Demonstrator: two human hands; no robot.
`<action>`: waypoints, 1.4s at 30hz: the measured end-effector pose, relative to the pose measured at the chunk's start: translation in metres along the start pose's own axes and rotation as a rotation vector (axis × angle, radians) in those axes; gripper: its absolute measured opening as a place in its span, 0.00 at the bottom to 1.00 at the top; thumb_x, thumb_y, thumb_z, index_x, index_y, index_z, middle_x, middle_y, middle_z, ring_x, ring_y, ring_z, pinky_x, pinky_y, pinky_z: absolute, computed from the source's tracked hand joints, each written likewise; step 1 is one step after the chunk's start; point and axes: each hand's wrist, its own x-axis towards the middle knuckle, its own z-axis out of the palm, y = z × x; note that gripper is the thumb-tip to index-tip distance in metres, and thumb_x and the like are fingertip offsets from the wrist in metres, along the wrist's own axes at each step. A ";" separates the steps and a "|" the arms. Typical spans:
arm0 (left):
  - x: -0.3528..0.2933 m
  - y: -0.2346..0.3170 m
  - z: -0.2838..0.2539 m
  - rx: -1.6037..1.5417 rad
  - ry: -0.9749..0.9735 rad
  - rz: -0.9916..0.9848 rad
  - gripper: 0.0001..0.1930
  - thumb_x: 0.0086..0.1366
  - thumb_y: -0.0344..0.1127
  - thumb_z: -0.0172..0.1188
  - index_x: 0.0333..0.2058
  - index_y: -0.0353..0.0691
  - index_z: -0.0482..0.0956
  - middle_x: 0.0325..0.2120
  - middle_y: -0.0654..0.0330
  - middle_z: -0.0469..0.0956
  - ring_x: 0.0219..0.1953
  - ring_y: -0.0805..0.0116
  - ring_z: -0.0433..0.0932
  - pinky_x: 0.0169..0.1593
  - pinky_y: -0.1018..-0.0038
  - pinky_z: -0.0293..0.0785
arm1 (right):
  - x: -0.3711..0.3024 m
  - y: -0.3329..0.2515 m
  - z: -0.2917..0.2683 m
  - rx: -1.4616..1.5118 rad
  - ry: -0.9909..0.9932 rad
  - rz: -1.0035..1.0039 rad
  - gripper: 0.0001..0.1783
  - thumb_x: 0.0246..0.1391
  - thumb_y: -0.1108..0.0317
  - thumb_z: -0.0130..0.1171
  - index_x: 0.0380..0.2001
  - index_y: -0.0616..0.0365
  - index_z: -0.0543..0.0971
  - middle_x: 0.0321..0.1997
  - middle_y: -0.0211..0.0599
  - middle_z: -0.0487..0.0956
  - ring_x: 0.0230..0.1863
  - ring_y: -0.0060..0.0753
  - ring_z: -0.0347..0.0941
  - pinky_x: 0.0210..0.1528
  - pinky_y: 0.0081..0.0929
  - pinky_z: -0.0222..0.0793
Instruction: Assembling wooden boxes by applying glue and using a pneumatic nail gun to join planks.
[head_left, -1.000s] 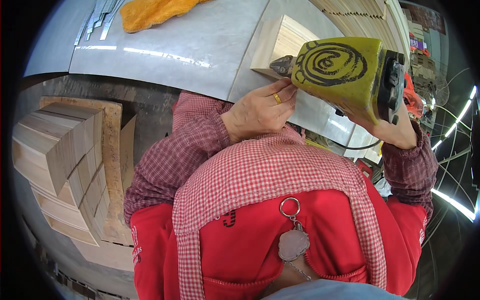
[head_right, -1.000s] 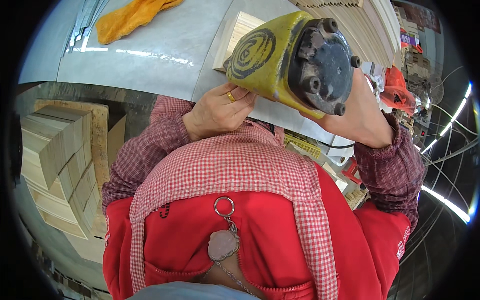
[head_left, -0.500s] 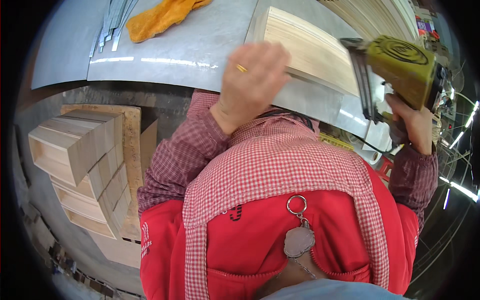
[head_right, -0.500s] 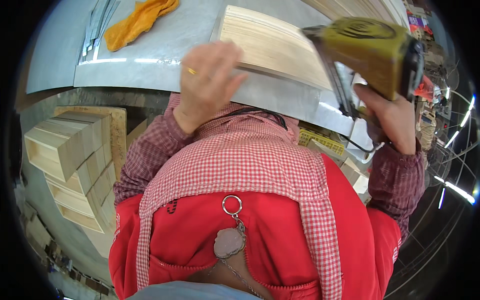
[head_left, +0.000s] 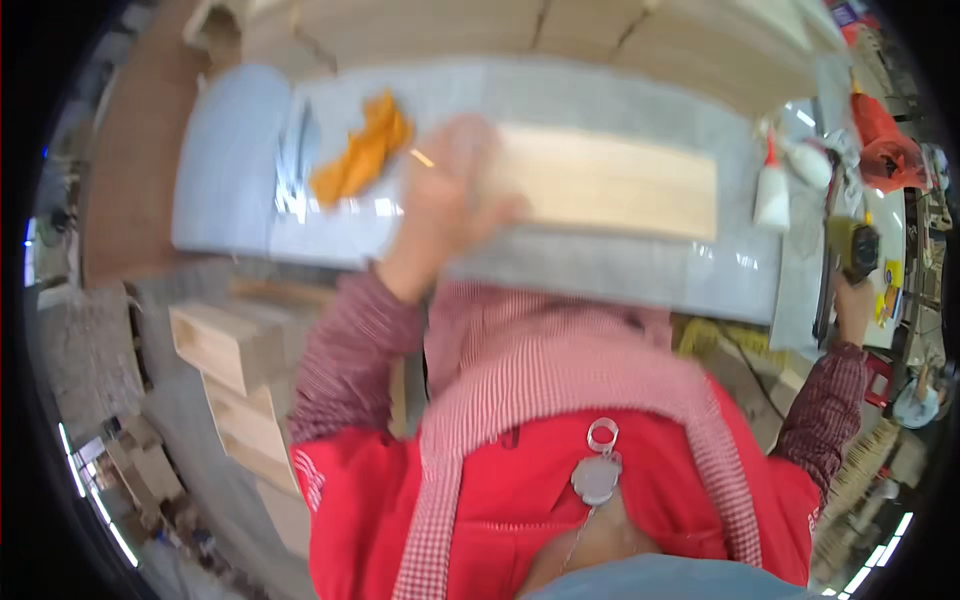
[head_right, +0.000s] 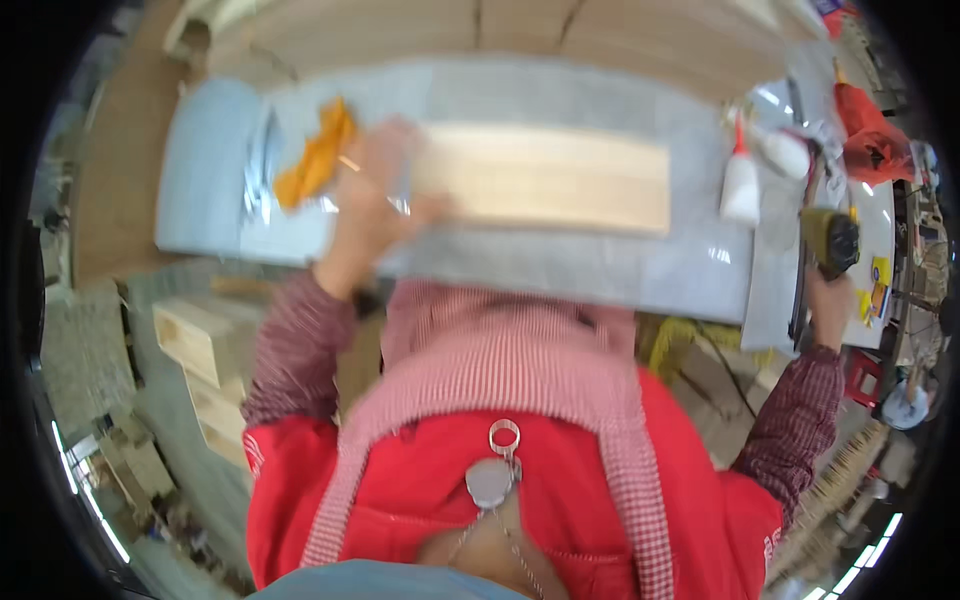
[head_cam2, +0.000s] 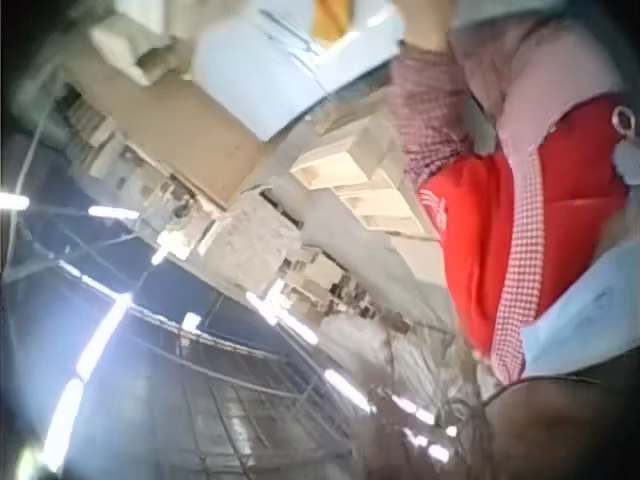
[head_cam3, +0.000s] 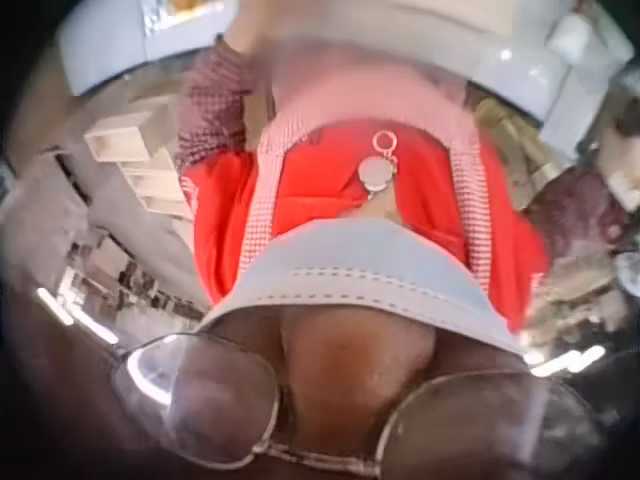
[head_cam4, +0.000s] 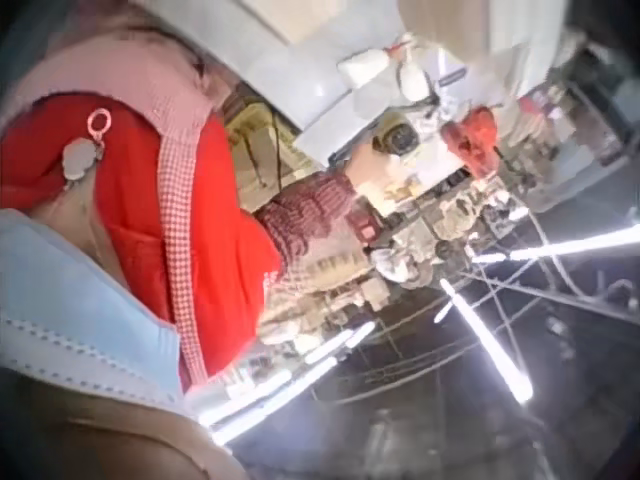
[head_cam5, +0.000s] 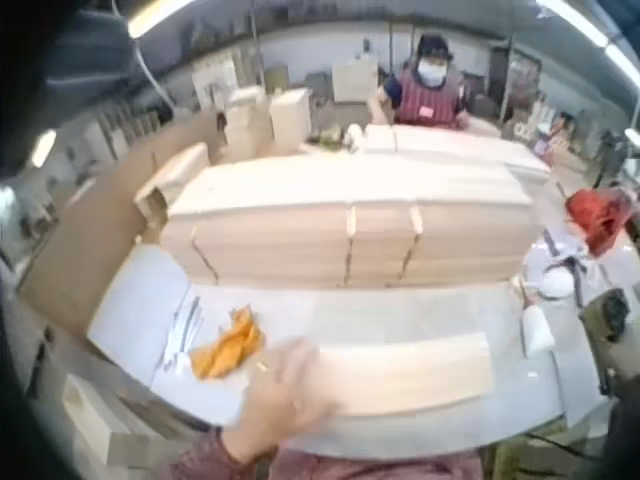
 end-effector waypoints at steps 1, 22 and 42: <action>0.009 0.013 0.020 0.049 -0.095 0.095 0.43 0.42 0.53 0.67 0.56 0.38 0.65 0.57 0.45 0.62 0.57 0.46 0.64 0.59 0.56 0.58 | 0.005 0.004 0.019 0.067 0.060 0.020 0.16 0.44 0.60 0.59 0.31 0.63 0.78 0.20 0.43 0.78 0.23 0.46 0.74 0.27 0.36 0.67; 0.038 0.039 -0.018 -1.296 0.182 -0.633 0.31 0.58 0.46 0.57 0.58 0.39 0.62 0.52 0.54 0.68 0.49 0.62 0.70 0.54 0.69 0.66 | -0.027 -0.139 0.075 0.723 -0.113 -0.415 0.25 0.53 0.67 0.55 0.56 0.58 0.68 0.46 0.46 0.73 0.43 0.40 0.71 0.45 0.29 0.68; -0.285 0.056 -0.257 -0.459 1.284 -1.142 0.16 0.55 0.29 0.56 0.43 0.33 0.71 0.31 0.57 0.75 0.27 0.72 0.73 0.29 0.79 0.72 | -0.355 -0.477 -0.002 0.792 -1.246 -1.634 0.32 0.50 0.70 0.58 0.59 0.62 0.65 0.54 0.49 0.71 0.49 0.37 0.70 0.49 0.31 0.69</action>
